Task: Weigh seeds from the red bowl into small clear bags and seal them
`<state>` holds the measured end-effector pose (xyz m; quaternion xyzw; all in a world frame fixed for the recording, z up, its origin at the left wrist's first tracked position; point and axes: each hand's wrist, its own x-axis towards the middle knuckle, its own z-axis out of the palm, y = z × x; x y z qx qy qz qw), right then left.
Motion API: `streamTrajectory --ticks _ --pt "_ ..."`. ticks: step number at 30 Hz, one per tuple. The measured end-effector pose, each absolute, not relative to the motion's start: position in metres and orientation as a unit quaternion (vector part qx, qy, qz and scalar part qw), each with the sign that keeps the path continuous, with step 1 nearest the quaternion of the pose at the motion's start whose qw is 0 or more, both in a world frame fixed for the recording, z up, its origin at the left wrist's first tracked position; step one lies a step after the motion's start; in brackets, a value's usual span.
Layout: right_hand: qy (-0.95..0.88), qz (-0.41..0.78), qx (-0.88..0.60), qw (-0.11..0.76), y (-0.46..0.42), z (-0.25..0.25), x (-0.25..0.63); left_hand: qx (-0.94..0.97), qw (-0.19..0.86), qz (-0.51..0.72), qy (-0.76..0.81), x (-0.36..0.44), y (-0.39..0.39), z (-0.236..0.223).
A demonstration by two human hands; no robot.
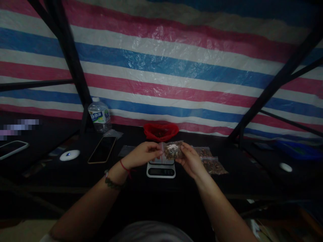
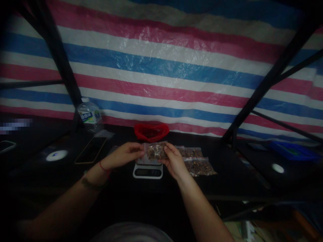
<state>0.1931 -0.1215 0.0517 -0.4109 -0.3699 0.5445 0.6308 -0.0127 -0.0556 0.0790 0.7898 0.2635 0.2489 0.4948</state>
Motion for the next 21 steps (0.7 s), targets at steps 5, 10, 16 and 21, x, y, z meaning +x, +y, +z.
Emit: streamTrajectory --ticks 5,10,16,21 --pt "-0.393 0.549 -0.427 0.602 -0.119 0.042 0.185 0.759 0.579 0.219 0.202 -0.016 -0.061 0.071" --pt "-0.552 0.314 -0.51 0.58 -0.122 0.039 0.18 0.746 0.597 0.214 0.203 -0.024 -0.067 0.071" --pt "-0.707 0.276 -0.525 0.386 -0.144 0.055 0.162 0.778 0.533 0.235 0.237 -0.013 -0.069 0.055" --pt "-0.706 0.241 -0.568 0.349 -0.145 0.051 0.157 0.795 0.504 0.216 0.26 -0.006 -0.077 0.051"
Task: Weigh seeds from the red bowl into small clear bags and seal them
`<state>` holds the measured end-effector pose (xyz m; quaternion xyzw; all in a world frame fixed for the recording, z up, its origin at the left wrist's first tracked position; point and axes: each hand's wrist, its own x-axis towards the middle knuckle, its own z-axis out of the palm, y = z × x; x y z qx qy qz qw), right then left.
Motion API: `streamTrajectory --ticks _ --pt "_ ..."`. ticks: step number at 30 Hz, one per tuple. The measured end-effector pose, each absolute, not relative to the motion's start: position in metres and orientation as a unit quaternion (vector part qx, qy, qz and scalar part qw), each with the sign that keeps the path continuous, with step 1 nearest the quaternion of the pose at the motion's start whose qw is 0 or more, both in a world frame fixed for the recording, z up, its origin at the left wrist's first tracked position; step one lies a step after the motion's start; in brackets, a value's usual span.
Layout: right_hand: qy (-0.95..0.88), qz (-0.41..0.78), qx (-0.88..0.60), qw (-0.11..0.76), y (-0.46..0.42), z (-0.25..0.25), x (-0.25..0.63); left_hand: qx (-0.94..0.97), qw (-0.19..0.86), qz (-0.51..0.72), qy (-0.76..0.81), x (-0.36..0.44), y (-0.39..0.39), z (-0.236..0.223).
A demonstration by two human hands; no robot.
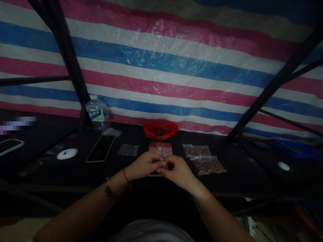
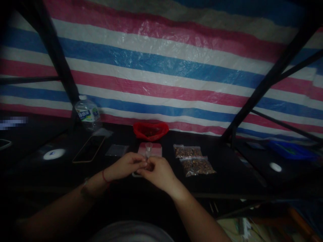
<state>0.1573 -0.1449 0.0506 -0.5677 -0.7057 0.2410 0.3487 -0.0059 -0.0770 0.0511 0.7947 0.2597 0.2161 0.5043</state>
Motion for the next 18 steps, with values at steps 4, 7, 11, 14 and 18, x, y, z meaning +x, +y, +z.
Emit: streamTrajectory --ticks 4,7,11,14,18 --pt "-0.688 0.33 -0.552 0.336 -0.141 0.045 0.166 0.797 0.511 0.205 0.249 -0.006 -0.079 0.053" --pt "-0.691 0.387 -0.514 0.328 -0.139 0.047 0.174 0.783 0.538 0.199 0.242 -0.007 -0.079 0.054" --pt "-0.709 0.407 -0.466 0.337 -0.138 0.053 0.179 0.774 0.559 0.19 0.23 -0.009 -0.078 0.058" --pt "-0.725 0.337 -0.501 0.333 -0.137 0.054 0.176 0.779 0.546 0.187 0.244 -0.008 -0.08 0.059" --pt "-0.749 0.167 -0.568 0.299 -0.141 0.053 0.165 0.784 0.507 0.188 0.303 -0.003 -0.083 0.055"
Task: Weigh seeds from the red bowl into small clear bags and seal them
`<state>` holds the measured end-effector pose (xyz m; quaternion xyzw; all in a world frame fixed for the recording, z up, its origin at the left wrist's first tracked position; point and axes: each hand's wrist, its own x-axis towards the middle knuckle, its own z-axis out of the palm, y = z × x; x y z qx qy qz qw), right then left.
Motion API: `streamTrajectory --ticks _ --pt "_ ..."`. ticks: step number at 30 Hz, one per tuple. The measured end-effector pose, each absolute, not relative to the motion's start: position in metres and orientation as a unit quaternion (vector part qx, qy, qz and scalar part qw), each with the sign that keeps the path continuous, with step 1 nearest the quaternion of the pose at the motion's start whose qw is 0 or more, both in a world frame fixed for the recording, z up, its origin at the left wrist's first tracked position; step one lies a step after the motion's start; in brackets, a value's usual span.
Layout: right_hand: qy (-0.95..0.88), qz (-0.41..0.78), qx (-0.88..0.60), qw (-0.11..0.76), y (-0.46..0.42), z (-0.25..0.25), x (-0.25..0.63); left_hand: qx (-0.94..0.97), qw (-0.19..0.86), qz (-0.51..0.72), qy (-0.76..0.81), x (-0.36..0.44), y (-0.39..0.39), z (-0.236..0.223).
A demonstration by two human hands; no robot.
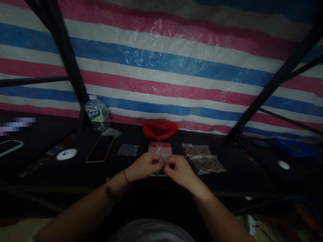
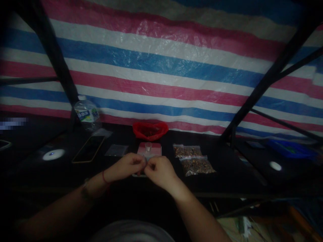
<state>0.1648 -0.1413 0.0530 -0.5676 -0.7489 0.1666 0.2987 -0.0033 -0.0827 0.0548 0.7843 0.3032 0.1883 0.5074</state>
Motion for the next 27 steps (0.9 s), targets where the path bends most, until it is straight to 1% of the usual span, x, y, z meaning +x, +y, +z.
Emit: streamTrajectory --ticks 5,9,11,15,18,21,25,27 --pt "-0.746 0.05 -0.623 0.231 -0.146 0.054 0.156 0.77 0.502 0.168 0.356 -0.001 -0.081 0.049" --pt "-0.709 -0.006 -0.672 0.215 -0.144 0.055 0.163 0.76 0.503 0.156 0.381 -0.003 -0.078 0.05" --pt "-0.708 0.001 -0.67 0.223 -0.143 0.055 0.166 0.757 0.505 0.15 0.387 -0.004 -0.078 0.051" --pt "-0.763 0.034 -0.595 0.251 -0.145 0.055 0.165 0.749 0.522 0.136 0.385 -0.002 -0.078 0.05" --pt "-0.787 0.075 -0.567 0.233 -0.147 0.056 0.162 0.742 0.531 0.13 0.387 -0.001 -0.078 0.047" --pt "-0.785 0.098 -0.577 0.204 -0.148 0.057 0.162 0.755 0.523 0.136 0.372 0.0 -0.081 0.044" --pt "-0.783 0.11 -0.589 0.169 -0.146 0.058 0.167 0.808 0.473 0.155 0.315 0.0 -0.088 0.048" --pt "-0.786 0.116 -0.581 0.178 -0.145 0.06 0.17 0.829 0.422 0.211 0.3 -0.004 -0.087 0.053"
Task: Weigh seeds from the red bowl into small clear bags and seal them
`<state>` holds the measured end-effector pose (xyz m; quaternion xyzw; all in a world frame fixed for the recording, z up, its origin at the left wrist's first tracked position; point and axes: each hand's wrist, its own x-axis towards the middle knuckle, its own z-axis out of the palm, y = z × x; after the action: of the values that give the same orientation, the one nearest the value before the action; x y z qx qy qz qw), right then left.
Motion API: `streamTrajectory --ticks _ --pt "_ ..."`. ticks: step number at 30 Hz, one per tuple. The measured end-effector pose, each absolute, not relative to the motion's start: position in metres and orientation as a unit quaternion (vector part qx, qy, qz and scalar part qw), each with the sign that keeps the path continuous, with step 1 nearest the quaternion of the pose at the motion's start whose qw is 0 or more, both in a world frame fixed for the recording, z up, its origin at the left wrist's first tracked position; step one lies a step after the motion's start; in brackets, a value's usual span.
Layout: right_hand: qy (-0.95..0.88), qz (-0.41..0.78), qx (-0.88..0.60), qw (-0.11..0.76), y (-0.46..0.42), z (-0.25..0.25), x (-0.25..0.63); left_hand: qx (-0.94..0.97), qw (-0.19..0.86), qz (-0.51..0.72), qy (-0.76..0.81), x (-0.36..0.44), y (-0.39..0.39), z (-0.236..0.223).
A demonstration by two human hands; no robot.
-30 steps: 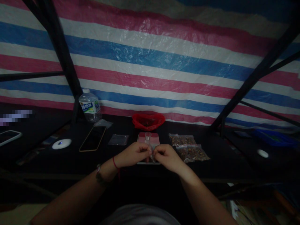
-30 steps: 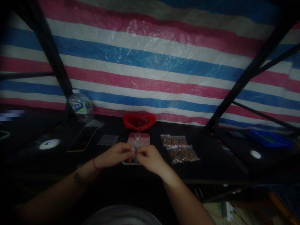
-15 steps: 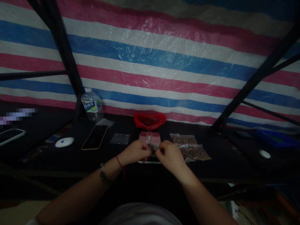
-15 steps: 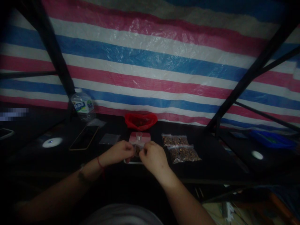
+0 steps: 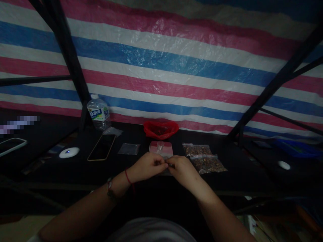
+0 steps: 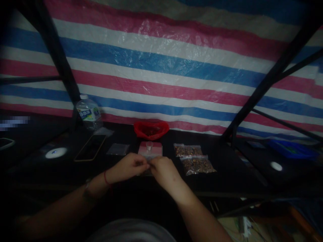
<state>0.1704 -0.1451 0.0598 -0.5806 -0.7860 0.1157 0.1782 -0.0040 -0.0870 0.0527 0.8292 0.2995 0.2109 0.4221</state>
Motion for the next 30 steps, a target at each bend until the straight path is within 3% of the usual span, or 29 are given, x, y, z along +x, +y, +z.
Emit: streamTrajectory --ticks 4,9,12,16,20,24,27,30 --pt "-0.788 0.136 -0.547 0.248 -0.149 0.069 0.179 0.845 0.356 0.287 0.277 -0.019 -0.072 0.057" --pt "-0.779 0.179 -0.493 0.345 -0.152 0.079 0.196 0.78 0.564 0.18 0.201 -0.027 -0.052 0.051" --pt "-0.744 0.217 -0.437 0.456 -0.139 0.071 0.208 0.686 0.649 0.236 0.23 -0.021 -0.042 0.051" --pt "-0.563 0.255 -0.442 0.65 -0.102 0.029 0.221 0.593 0.692 0.327 0.25 -0.013 -0.015 0.064" --pt "-0.516 0.267 -0.551 0.598 -0.069 -0.025 0.23 0.568 0.704 0.365 0.219 -0.005 0.029 0.078" --pt "-0.508 0.289 -0.61 0.536 -0.056 -0.057 0.232 0.633 0.668 0.315 0.233 0.004 0.073 0.08" --pt "-0.535 0.271 -0.613 0.514 -0.054 -0.064 0.231 0.722 0.566 0.282 0.281 0.009 0.101 0.078" --pt "-0.571 0.251 -0.605 0.495 -0.051 -0.068 0.231 0.826 0.38 0.222 0.352 0.011 0.126 0.077"
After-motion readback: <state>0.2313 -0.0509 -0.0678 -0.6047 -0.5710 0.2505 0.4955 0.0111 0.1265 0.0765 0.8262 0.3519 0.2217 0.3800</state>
